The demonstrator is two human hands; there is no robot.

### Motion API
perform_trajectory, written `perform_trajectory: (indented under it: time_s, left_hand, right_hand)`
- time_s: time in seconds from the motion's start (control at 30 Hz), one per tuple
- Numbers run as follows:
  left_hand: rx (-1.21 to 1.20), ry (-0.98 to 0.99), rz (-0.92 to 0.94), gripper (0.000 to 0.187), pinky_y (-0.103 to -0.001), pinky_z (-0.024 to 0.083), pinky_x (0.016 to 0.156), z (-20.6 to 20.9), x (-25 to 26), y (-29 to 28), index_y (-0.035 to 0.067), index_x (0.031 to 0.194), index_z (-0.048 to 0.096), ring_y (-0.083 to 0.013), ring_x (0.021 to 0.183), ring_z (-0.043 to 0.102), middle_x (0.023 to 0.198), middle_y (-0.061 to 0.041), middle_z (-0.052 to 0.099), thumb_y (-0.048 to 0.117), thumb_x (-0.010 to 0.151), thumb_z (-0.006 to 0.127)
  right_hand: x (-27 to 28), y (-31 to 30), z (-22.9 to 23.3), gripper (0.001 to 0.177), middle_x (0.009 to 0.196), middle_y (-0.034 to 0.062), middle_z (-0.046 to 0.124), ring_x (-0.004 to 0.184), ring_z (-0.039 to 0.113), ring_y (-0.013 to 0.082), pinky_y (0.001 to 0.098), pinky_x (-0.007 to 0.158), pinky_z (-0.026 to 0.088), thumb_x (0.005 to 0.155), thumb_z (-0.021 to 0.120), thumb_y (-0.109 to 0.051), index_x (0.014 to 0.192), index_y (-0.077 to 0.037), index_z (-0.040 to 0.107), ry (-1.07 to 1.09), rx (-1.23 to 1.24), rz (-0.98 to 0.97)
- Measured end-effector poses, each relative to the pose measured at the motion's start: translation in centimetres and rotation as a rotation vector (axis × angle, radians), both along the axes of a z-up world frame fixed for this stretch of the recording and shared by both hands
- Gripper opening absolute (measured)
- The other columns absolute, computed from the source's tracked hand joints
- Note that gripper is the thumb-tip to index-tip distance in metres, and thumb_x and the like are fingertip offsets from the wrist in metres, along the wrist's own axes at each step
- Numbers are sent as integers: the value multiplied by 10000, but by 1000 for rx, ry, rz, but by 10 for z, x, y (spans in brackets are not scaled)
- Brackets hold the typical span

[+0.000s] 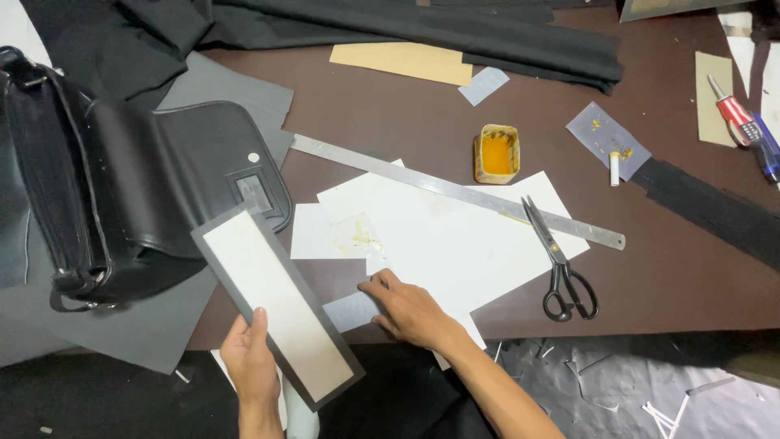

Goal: Apply glue to leather components and align them on a template

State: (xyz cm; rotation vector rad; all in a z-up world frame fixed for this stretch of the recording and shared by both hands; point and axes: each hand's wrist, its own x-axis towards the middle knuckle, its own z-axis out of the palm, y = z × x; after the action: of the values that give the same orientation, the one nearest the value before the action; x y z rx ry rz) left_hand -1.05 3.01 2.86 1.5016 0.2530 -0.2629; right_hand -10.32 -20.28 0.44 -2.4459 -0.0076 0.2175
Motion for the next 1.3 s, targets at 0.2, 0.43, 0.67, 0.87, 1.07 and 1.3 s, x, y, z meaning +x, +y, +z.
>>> perform_trajectory:
  time_s: [0.2,0.43,0.67,0.87,1.07,1.3]
  left_hand:
    - [88,-1,-58,290,-299,553,835,2,0,8,-53,1203,700,-181,939,665,1016,-109,735,145,1059,546]
    - [-7,-107,-98,259,-277,526,831,0,-2,9,-45,1123,719,-137,900,631,922,-38,692,141,1063,549]
    - [47,-28,-158,291,-280,523,809,8,-3,3,-36,1140,730,-134,883,640,934,-47,718,171,1044,548]
    - [129,-40,-247,228,-266,444,723,4,2,-8,36,906,633,-108,761,527,780,6,574,211,1040,573]
    - [683,-485,-208,436,-518,522,903,-4,32,-36,-66,1292,590,-400,1066,654,1230,-282,638,184,965,734]
    - [-91,-216,-690,813,-412,466,1146,59,-14,-94,35,1481,433,-279,1342,618,1430,-157,640,294,800,793]
  right_hand:
    - [19,-9,-5,213,1033,76,599,798,624,312,436,645,480,894,773,-175,1034,-133,617,157,-27,94]
    - [17,-15,-15,165,642,-77,454,589,374,45,217,582,285,922,778,-262,958,-129,687,-221,764,-480]
    - [15,-41,6,259,933,135,748,863,698,211,322,836,562,936,716,-268,980,-14,693,-459,1366,-915]
    - [-10,-63,43,302,744,65,565,580,515,134,273,517,459,960,694,-303,1081,-74,540,-555,1463,-986]
    - [-18,-49,72,557,813,117,743,623,731,180,297,547,625,798,841,-134,1247,-26,531,-423,1071,-831]
    - [-26,-17,75,223,765,-8,716,667,574,72,234,615,462,842,841,-231,912,-67,706,-360,573,-466]
